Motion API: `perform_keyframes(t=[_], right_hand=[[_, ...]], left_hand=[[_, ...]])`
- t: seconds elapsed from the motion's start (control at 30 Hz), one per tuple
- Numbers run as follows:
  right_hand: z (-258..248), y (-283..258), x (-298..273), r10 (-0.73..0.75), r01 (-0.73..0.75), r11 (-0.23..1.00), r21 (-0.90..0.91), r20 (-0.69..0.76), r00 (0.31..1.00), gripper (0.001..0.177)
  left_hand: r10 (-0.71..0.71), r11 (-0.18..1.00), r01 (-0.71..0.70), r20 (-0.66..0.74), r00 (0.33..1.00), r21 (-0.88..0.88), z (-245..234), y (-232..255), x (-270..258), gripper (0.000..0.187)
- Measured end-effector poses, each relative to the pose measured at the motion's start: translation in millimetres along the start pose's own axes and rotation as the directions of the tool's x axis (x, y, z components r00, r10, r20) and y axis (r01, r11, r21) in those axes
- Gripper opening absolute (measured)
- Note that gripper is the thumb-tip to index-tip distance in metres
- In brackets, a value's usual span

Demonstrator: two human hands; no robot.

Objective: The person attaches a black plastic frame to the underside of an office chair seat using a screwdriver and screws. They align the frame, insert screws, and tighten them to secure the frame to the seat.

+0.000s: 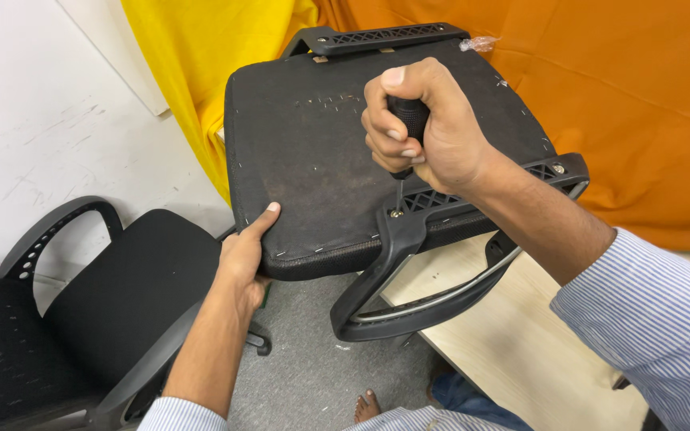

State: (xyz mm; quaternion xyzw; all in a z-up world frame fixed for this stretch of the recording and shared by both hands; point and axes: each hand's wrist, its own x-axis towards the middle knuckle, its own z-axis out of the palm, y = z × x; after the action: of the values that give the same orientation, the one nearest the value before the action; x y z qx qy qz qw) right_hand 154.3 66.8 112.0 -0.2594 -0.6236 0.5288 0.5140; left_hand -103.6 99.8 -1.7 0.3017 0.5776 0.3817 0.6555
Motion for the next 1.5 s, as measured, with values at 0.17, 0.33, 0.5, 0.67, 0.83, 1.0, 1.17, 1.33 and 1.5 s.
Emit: perform_keyframes(t=[0.17,0.33,0.5,0.67,0.83,1.0,1.17,1.33,1.5], right_hand=[[-2,-3,-4,-0.019,0.027,0.999,0.041,-0.184,0.983,0.045],[5,1,-7,-0.092,0.095,0.995,-0.008,-0.312,0.946,0.045],[15,8,2,-0.172,0.137,0.985,-0.108,-0.462,0.870,0.043],[18,9,3,-0.225,0.146,0.974,-0.172,-0.733,0.642,0.042],[21,7,-8,-0.235,0.178,0.972,-0.156,-0.718,0.655,0.040],[4,-12,-2,-0.057,0.058,0.998,-0.008,-0.333,0.941,0.042],[6,-9,4,-0.038,0.037,0.999,-0.010,-0.347,0.937,0.043],[22,-2,-4,-0.189,0.082,0.976,-0.202,-0.600,0.777,0.041],[16,-14,-11,-0.218,0.142,0.976,-0.166,-0.787,0.578,0.038]], left_hand=[[0.106,0.992,-0.101,-0.068,0.992,0.074,4,-12,3,0.070],[0.108,0.994,-0.106,-0.069,0.992,0.036,6,-15,2,0.067],[0.105,0.994,-0.101,-0.100,0.989,0.044,7,-18,5,0.065],[0.102,0.995,-0.100,-0.117,0.988,0.020,9,-20,1,0.066],[0.110,0.994,-0.110,-0.096,0.989,-0.003,11,-16,-7,0.063],[0.058,0.998,-0.057,-0.052,0.997,0.022,9,-12,-15,0.064],[0.070,0.996,-0.071,-0.025,0.997,-0.059,13,-15,-20,0.065],[0.030,0.997,-0.040,-0.155,0.987,-0.060,21,-23,-23,0.065],[0.037,0.990,-0.058,-0.156,0.987,-0.131,24,-24,-29,0.064]])
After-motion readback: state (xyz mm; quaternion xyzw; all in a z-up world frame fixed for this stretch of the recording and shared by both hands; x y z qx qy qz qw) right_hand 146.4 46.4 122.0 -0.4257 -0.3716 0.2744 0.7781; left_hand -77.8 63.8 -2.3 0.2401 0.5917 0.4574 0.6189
